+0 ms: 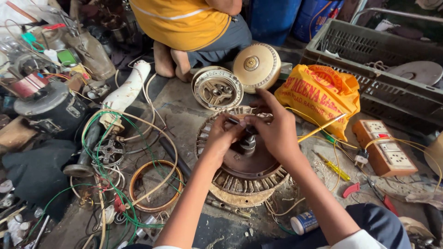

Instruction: The person uses a wrench and a metal pipe to loosen and remove a central shaft component from an electric motor stator. They then inspect the removed shaft and bearing assembly.

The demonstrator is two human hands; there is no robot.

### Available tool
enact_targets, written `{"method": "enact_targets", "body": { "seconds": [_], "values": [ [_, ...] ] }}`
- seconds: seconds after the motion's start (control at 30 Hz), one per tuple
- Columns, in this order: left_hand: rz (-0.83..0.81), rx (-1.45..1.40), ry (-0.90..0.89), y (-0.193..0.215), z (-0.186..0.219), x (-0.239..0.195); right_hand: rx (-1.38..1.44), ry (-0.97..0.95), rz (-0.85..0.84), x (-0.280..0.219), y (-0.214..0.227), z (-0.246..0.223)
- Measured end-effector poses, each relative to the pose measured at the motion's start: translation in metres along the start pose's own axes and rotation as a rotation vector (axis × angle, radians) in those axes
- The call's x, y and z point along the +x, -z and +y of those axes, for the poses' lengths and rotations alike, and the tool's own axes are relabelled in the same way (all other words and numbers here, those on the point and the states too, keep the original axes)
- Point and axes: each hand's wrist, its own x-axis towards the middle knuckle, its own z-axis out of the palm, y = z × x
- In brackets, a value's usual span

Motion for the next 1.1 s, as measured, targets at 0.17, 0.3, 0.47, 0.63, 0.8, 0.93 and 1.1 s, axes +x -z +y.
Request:
{"method": "enact_targets", "body": {
  "seconds": [0.17, 0.3, 0.47, 0.63, 0.8, 0.93, 1.1],
  "values": [
    [-0.159, 0.027, -0.158, 0.008, 0.011, -0.004, -0.079, 0.107, -0.02, 0.007, 0.0, -0.012],
    [-0.274, 0.768, -0.665, 0.014, 0.025, -0.003, -0.045, 0.117, -0.033, 0.004, -0.004, -0.013],
    [-0.252, 0.716, -0.436, 0.01, 0.034, -0.006, -0.073, 0.165, -0.028, 0.006, -0.006, -0.015],
    [-0.232, 0.682, -0.352, 0.001, 0.033, -0.016, -0.121, 0.202, -0.021, 0.0, -0.007, -0.015],
    [-0.18, 0.699, -0.385, -0.004, 0.039, -0.025, -0.157, 0.251, 0.004, -0.001, -0.011, -0.013],
    [-0.146, 0.704, -0.297, -0.007, 0.036, -0.027, -0.178, 0.246, -0.001, -0.002, -0.01, -0.005],
    [-0.157, 0.7, -0.363, -0.008, 0.038, -0.021, -0.093, 0.248, 0.011, 0.0, -0.009, 0.001]
  ]
}}
